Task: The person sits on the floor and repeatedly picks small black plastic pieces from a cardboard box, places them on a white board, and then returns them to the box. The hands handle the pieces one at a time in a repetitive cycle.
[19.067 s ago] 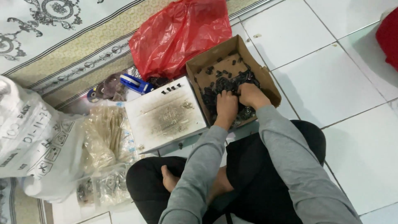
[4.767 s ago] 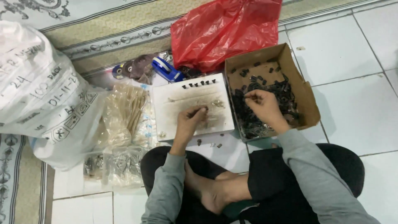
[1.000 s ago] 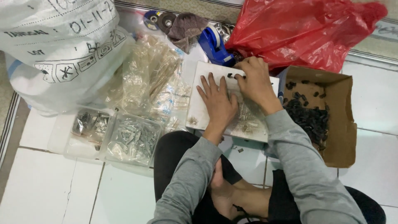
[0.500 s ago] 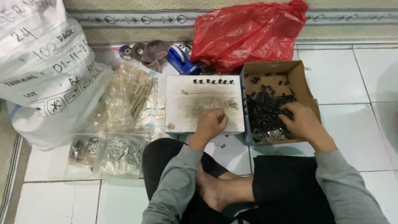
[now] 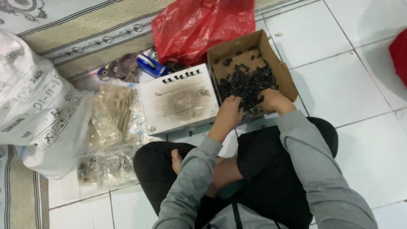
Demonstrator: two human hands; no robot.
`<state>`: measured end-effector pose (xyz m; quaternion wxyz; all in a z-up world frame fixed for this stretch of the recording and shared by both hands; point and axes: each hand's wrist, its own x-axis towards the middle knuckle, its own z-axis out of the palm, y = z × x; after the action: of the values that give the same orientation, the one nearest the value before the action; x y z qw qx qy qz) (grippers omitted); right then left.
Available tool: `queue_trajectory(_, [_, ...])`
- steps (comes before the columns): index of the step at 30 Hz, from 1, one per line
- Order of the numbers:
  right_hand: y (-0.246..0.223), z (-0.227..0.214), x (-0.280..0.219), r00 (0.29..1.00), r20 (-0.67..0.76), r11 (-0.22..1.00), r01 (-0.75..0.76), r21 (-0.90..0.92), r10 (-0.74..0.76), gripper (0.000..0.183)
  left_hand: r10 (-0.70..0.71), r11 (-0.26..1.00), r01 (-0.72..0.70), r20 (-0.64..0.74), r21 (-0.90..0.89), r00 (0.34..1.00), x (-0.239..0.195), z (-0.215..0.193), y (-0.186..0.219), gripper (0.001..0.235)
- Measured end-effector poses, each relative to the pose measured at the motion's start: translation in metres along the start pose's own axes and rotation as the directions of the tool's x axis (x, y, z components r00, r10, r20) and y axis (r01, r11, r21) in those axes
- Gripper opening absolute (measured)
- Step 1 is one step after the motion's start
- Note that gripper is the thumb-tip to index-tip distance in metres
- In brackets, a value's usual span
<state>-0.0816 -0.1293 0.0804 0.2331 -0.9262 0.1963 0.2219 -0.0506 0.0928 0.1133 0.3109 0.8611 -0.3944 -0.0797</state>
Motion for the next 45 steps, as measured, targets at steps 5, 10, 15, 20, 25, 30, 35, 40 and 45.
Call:
queue_trajectory(5, [0.033, 0.029, 0.038, 0.997, -0.015, 0.994, -0.081, 0.069, 0.082, 0.037, -0.055, 0.980, 0.035, 0.099, 0.194, 0.994, 0.034, 0.047, -0.007, 0.041])
queue_trajectory(10, [0.028, 0.031, 0.044, 0.999, -0.027, 0.991, -0.020, 0.133, 0.023, 0.031, -0.027, 0.953, -0.006, 0.106, 0.303, 0.994, 0.070, 0.080, -0.012, 0.037])
queue_trajectory(15, [0.035, 0.035, 0.057, 0.988, -0.149, 0.966, 0.002, 0.257, 0.037, 0.022, -0.087, 0.948, 0.034, 0.156, 0.315, 0.984, 0.087, 0.111, -0.019, 0.029])
queue_trajectory(20, [0.019, 0.010, 0.040, 0.992, -0.103, 0.951, -0.036, 0.306, 0.071, 0.024, -0.151, 0.936, 0.055, 0.253, 0.348, 0.956, 0.089, 0.115, -0.008, 0.026])
queue_trajectory(25, [0.018, 0.020, 0.050, 0.991, -0.125, 0.948, -0.008, 0.317, 0.051, 0.025, -0.229, 0.962, 0.167, 0.299, 0.217, 0.927, 0.092, 0.122, -0.030, 0.025])
queue_trajectory(30, [0.033, 0.063, 0.101, 0.998, -0.051, 0.926, -0.020, 0.376, 0.042, 0.025, -0.493, 0.760, 0.470, 0.072, -0.449, 0.867, 0.088, 0.126, -0.063, 0.028])
queue_trajectory(35, [0.019, 0.025, 0.075, 0.999, 0.025, 0.952, -0.054, 0.301, 0.048, 0.028, -0.497, 0.677, 0.409, 0.030, -0.612, 0.868, 0.088, 0.132, -0.062, 0.024])
queue_trajectory(40, [0.057, 0.073, 0.123, 0.987, -0.023, 0.906, -0.138, 0.400, 0.161, 0.029, -0.452, 0.640, 0.433, 0.145, -0.634, 0.880, 0.086, 0.143, -0.077, 0.027])
queue_trajectory(45, [0.043, 0.051, 0.101, 0.931, 0.257, 0.552, -0.361, 0.751, 0.259, 0.032, -0.443, 0.560, 0.415, 0.164, -0.717, 0.881, 0.087, 0.145, -0.079, 0.027])
